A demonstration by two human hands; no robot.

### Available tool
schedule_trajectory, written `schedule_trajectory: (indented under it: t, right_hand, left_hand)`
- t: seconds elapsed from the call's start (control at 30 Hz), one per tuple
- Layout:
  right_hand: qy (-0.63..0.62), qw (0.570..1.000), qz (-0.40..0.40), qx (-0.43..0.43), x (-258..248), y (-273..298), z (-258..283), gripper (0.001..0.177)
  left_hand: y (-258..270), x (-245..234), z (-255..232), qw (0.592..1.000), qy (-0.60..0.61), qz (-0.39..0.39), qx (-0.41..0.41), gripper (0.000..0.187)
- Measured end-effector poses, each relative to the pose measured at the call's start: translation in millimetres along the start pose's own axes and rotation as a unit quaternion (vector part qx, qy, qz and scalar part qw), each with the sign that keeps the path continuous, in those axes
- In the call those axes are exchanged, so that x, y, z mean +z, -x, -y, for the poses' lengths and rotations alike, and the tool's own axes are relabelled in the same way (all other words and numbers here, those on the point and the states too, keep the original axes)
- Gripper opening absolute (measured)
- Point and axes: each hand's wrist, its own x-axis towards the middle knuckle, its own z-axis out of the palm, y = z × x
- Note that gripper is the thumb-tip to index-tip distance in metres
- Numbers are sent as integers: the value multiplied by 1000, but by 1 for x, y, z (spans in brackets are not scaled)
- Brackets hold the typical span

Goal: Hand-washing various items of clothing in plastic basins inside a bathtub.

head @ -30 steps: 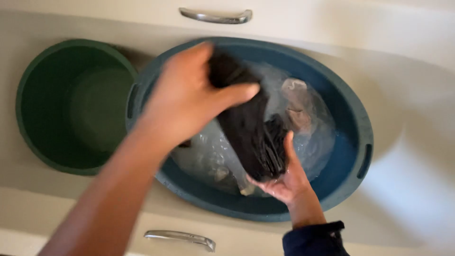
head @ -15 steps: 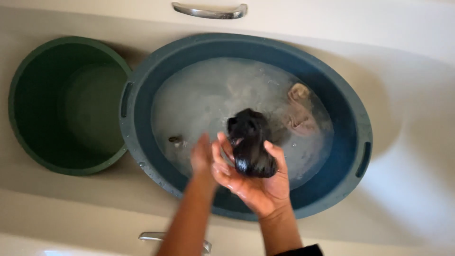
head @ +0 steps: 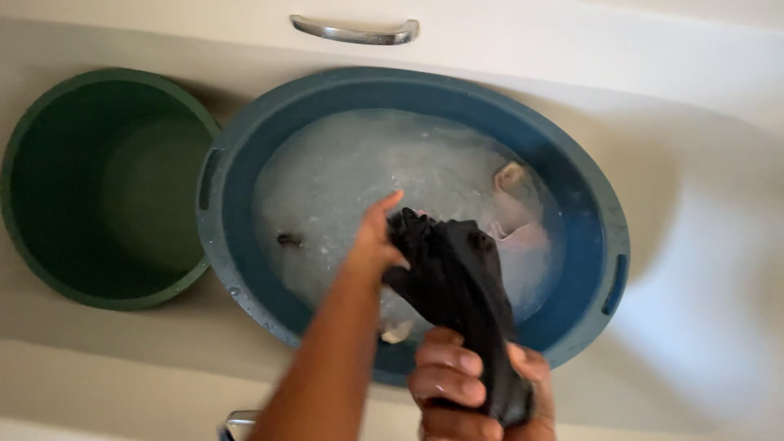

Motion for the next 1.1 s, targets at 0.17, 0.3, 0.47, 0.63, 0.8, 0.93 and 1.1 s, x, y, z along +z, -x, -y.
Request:
schedule_trajectory:
  t: [0.17,0.3,0.47,0.63,0.8,0.93,1.1]
  right_hand:
    - [40,997,-32,57,5,20,25,38]
    - [142,988,-26,49,6,26,30,39]
    - [150,983,-79,67,-1,15,38,44]
    - [102,967,-229,-39,-27,-36,69,52]
    - [102,961,-239,-91,-23,-82,77,58]
    - [132,973,-171,-78,-14,-95,76,74]
    - [213,965,-109,-110,-23,-104,91,66]
  left_hand:
    - [-8,13,-74,963,-138,-122,195,26]
    - [-7,13,-115,945,-181,-127,242,19]
    - [35,37,-132,636,-621,-277,365,10]
    - [64,118,-86,761,-469,-269,359,28]
    - [75,143,-33,696,-461,-160,527,61]
    - [107,169,-2,795,-419,-120,421,36]
    - [118,147,41,629,-564,-134,519,29]
